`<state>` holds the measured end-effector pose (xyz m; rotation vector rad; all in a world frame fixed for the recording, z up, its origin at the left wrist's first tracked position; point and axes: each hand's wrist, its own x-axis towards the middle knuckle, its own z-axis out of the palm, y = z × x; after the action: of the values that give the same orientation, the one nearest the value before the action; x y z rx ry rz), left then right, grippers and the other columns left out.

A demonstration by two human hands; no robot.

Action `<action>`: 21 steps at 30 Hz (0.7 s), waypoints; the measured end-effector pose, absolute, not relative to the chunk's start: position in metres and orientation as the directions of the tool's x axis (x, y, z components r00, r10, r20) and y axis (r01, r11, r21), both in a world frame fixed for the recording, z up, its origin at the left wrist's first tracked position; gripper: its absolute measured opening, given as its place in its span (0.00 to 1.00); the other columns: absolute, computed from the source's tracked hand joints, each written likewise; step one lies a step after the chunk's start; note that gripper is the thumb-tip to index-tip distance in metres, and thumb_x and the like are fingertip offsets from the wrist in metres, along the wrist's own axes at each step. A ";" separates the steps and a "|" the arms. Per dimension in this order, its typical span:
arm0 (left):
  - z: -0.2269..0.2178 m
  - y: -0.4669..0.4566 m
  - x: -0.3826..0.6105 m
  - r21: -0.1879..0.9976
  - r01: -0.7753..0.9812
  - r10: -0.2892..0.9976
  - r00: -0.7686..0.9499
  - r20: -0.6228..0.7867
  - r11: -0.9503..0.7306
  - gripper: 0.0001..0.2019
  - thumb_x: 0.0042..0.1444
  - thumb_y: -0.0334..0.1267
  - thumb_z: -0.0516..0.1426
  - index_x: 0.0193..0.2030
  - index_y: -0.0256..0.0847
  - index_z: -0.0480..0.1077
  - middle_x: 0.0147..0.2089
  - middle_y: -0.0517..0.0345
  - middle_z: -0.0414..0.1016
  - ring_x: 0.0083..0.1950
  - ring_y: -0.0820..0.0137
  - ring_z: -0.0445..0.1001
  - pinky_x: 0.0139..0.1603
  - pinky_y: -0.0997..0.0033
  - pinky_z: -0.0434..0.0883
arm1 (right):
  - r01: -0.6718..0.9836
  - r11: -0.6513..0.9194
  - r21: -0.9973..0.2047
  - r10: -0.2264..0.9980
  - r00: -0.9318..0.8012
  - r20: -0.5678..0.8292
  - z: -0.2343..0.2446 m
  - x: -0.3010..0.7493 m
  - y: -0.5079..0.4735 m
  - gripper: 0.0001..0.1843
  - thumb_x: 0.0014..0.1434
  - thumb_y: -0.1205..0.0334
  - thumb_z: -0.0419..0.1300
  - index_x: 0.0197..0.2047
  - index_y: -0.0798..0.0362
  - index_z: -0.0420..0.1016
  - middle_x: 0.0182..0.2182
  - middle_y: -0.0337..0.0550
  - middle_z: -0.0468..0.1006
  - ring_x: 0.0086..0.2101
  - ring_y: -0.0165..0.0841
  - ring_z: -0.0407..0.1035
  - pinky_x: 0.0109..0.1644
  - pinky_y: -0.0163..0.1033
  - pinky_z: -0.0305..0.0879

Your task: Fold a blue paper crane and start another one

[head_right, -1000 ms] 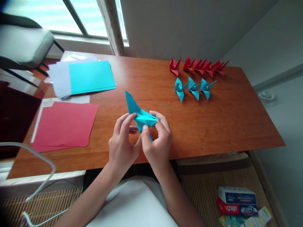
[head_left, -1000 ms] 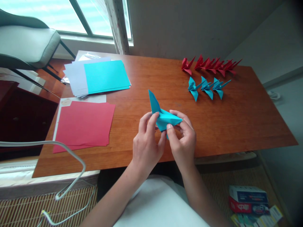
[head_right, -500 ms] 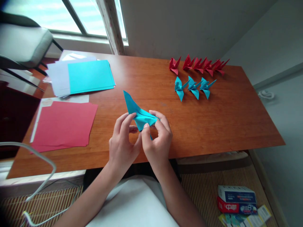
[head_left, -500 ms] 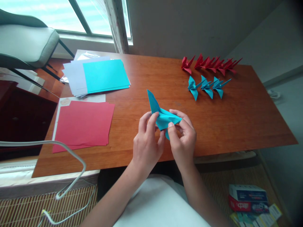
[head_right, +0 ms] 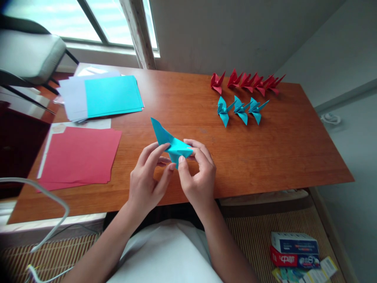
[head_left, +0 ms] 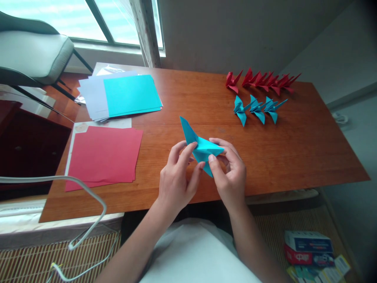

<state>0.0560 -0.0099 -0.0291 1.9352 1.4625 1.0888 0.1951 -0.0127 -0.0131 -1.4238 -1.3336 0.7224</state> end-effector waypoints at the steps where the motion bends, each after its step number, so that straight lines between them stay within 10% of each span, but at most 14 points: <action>1: -0.029 -0.009 0.052 0.761 0.562 0.942 0.125 0.311 -0.326 0.19 0.65 0.38 0.57 0.62 0.45 0.65 0.62 0.48 0.69 0.42 0.72 0.81 0.43 0.72 0.77 | 0.356 0.122 -0.927 0.965 0.176 0.194 -0.011 0.198 -0.013 0.10 0.62 0.63 0.60 0.47 0.48 0.77 0.54 0.48 0.76 0.53 0.43 0.73 0.54 0.49 0.76; 21: -0.031 0.000 0.042 0.626 0.665 0.895 0.157 0.417 -0.408 0.09 0.65 0.35 0.58 0.50 0.42 0.76 0.47 0.56 0.83 0.37 0.71 0.82 0.35 0.76 0.74 | 0.217 0.135 -0.967 0.984 0.088 0.157 -0.021 0.217 -0.003 0.03 0.64 0.60 0.61 0.41 0.47 0.77 0.55 0.45 0.75 0.57 0.42 0.70 0.64 0.54 0.66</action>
<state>0.0420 0.0000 -0.0306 2.1427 1.5026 1.1044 0.2166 -0.0026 -0.0213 -1.2962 -1.3477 0.9152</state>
